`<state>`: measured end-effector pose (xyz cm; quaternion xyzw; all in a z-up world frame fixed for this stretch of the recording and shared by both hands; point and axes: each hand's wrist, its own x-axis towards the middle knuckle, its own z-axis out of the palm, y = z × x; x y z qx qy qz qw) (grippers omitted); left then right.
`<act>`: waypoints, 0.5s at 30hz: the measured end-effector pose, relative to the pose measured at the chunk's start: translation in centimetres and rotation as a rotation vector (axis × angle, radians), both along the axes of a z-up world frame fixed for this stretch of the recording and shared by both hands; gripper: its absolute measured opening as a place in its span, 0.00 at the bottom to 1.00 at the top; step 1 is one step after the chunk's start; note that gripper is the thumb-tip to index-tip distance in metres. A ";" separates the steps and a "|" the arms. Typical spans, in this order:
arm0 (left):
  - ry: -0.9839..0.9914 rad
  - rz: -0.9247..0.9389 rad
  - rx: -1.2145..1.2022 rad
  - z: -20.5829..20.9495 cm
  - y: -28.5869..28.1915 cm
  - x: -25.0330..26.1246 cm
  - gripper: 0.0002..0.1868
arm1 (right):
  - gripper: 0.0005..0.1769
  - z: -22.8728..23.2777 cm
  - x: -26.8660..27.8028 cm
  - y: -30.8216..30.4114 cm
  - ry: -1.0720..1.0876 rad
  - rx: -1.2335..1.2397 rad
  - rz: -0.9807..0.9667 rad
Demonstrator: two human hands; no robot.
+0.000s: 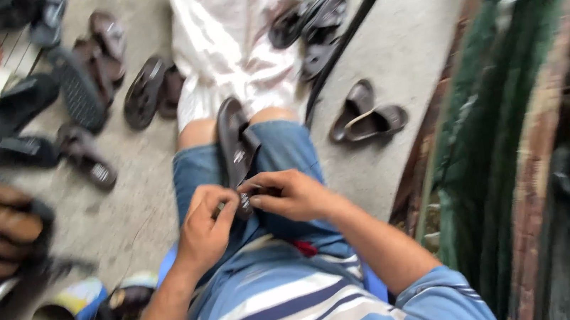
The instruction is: Hand-stitching a strap onto a leather sandal using a needle and thread.
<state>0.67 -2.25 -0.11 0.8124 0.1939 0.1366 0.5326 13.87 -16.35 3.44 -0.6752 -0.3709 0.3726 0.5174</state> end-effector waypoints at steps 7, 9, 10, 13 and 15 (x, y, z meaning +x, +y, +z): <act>-0.125 0.016 -0.024 -0.8 -0.4 -1.3 0.03 | 0.10 -1.6 0.6 0.5 -0.038 -0.192 0.229; -0.090 0.013 0.053 -0.4 -0.8 -1.7 0.03 | 0.11 -2.8 0.7 0.5 -0.219 -0.232 0.183; -0.085 -0.004 0.118 -0.3 -1.1 -1.8 0.04 | 0.13 -3.4 0.8 0.4 -0.427 -0.284 0.119; -0.029 -0.021 0.161 -0.6 -0.9 -2.1 0.03 | 0.12 -5.9 -0.5 0.5 -0.443 -0.282 0.197; -0.017 -0.029 0.137 -0.5 -0.6 -2.2 0.03 | 0.05 -5.7 0.0 0.2 -0.044 -0.267 0.111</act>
